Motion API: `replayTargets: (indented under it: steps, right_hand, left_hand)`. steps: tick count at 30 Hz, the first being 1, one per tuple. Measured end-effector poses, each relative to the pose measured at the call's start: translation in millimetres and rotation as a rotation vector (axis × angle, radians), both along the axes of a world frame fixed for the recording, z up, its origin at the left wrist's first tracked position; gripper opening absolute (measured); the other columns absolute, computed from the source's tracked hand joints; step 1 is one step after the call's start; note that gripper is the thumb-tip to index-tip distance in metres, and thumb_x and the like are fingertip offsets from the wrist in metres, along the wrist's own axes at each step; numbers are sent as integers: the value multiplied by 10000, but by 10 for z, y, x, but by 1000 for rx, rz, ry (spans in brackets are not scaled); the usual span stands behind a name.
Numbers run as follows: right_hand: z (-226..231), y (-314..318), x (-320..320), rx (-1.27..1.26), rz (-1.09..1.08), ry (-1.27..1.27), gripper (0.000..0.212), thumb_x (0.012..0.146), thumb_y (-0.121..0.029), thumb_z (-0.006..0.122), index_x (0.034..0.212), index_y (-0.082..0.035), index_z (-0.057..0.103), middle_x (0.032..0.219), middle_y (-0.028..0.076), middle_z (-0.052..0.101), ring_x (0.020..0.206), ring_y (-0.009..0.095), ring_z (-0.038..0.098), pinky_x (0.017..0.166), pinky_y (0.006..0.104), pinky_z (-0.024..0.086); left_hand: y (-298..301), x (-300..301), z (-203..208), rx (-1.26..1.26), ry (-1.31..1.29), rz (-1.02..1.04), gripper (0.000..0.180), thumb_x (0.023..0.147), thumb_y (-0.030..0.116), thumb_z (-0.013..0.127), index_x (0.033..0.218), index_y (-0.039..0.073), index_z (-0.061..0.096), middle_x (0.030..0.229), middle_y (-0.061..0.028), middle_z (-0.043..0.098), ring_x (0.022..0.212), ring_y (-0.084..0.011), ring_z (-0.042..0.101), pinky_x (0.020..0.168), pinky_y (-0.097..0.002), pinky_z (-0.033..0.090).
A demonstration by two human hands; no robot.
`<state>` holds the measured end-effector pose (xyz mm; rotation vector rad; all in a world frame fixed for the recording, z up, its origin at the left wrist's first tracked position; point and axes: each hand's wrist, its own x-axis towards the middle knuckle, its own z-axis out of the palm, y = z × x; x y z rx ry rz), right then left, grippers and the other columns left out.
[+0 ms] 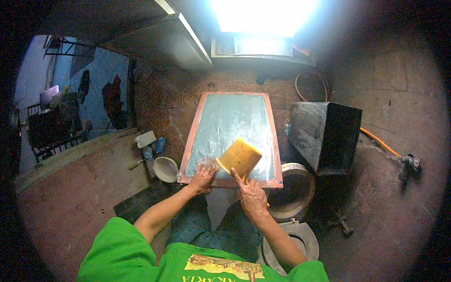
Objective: The person cleans a window frame by rinsing it with water from a cup, applying a cleaning liquid from a bottle, and scrubbing with a sponge. They repeat this process on both sides of the frame, then rinse it again.
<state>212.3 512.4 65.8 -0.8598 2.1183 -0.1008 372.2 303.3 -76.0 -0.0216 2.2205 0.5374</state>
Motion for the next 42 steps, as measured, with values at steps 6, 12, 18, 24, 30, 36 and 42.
replayTargets:
  steps: [6,12,18,24,30,36,42]
  right_hand:
    - [-90,560,-323,16,-272,324,925,909,-29,630,1698,-297,228,997,250,593,927,443,647,812,497,577]
    - [-180,1473,-1288,-373,-834,749,863,1035,-151,644,1696,-102,92,986,110,653,757,207,611,666,371,544]
    - [-284,2212,-2113,-705,-1668,-140,400,1078,-221,594,1418,-29,506,1076,120,709,803,147,670,621,269,551]
    - [-460,2211,-2191,-937,-1851,-468,620,1089,-403,572,1540,-15,398,1386,217,622,1160,284,706,928,361,581]
    - [-88,1751,-1402,-779,-1736,-21,791,1092,-371,586,1682,-68,155,1419,183,583,1106,249,700,836,352,567]
    - [-989,1755,-153,-903,-1515,80,683,1060,-140,636,1629,-38,273,1221,107,595,973,186,661,776,313,568]
    - [-466,85,314,-313,-1628,-1376,948,1056,-638,483,1672,-36,87,1589,386,354,1203,537,643,976,600,581]
  left_hand:
    - [3,413,-69,63,411,62,828,784,61,746,1565,147,487,1663,-128,414,1560,-382,335,1259,-641,264]
    - [-17,177,290,124,482,296,606,799,-40,669,1382,127,675,1538,-97,580,1481,-333,476,1235,-641,318]
    - [-33,177,339,128,534,317,558,831,1,706,1370,146,690,1493,-75,624,1456,-311,513,1220,-652,340]
    - [-57,18,474,139,598,244,465,890,63,719,1349,131,698,1436,-66,670,1412,-297,561,1181,-664,389]
    - [-242,-409,892,146,760,234,510,843,79,769,1346,117,693,1387,-78,699,1347,-273,616,1177,-645,406]
    - [-491,-1418,1479,222,880,371,509,832,63,789,1332,44,699,1288,-167,736,1191,-330,710,1034,-479,552]
    - [-667,-2117,1722,441,736,1031,432,919,110,828,1294,-56,690,1157,-135,773,1031,-176,726,914,-314,572]
